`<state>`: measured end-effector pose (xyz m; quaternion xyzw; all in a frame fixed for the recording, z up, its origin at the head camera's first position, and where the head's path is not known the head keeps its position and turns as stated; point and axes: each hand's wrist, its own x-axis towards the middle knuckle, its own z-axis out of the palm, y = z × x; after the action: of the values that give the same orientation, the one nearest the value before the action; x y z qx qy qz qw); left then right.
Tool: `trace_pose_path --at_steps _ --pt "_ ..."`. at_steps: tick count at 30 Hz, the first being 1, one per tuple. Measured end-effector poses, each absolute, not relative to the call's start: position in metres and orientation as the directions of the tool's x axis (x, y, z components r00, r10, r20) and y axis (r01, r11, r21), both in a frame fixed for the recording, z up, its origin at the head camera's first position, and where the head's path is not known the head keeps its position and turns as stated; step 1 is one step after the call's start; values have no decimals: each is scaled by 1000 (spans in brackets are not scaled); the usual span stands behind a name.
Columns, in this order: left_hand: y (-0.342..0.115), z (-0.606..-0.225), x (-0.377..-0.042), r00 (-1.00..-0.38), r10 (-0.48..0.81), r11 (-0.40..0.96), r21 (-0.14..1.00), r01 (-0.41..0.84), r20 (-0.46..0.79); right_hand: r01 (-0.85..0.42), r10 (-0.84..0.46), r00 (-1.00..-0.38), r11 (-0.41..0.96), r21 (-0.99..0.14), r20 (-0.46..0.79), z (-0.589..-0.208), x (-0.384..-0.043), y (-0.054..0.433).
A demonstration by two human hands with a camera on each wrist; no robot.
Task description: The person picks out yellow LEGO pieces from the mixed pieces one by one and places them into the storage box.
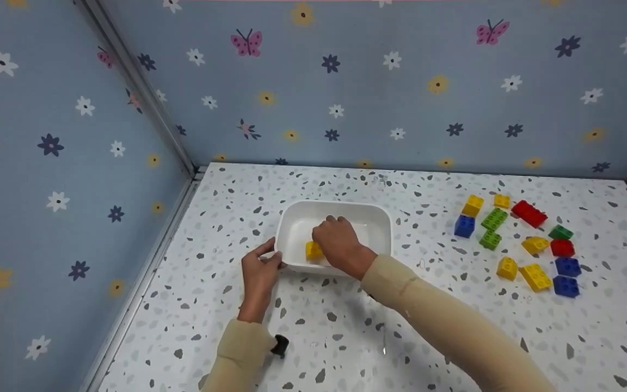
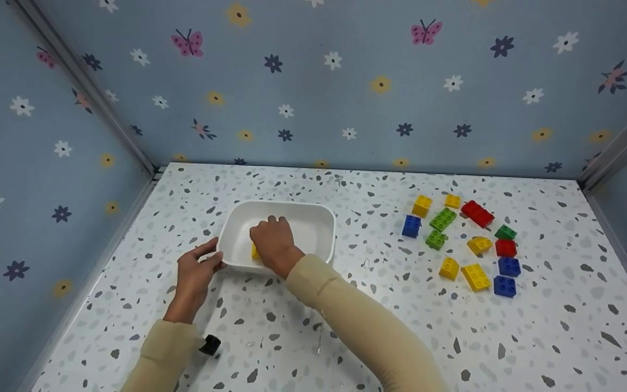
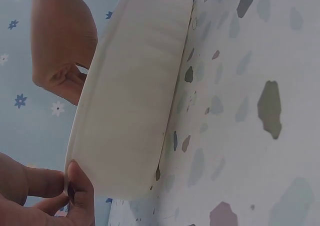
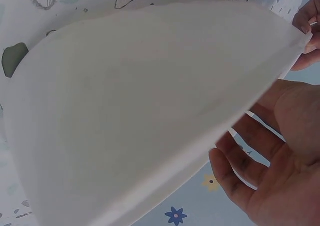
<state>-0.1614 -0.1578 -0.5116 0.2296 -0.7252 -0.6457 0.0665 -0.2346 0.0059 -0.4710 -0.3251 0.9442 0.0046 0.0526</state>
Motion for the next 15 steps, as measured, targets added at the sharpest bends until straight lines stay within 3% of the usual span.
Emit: trace_pose_path --at_steps 15 --pt "-159 -513 -161 -891 -415 53 973 -223 -181 -615 -616 -780 787 -47 -109 -477 -237 3"
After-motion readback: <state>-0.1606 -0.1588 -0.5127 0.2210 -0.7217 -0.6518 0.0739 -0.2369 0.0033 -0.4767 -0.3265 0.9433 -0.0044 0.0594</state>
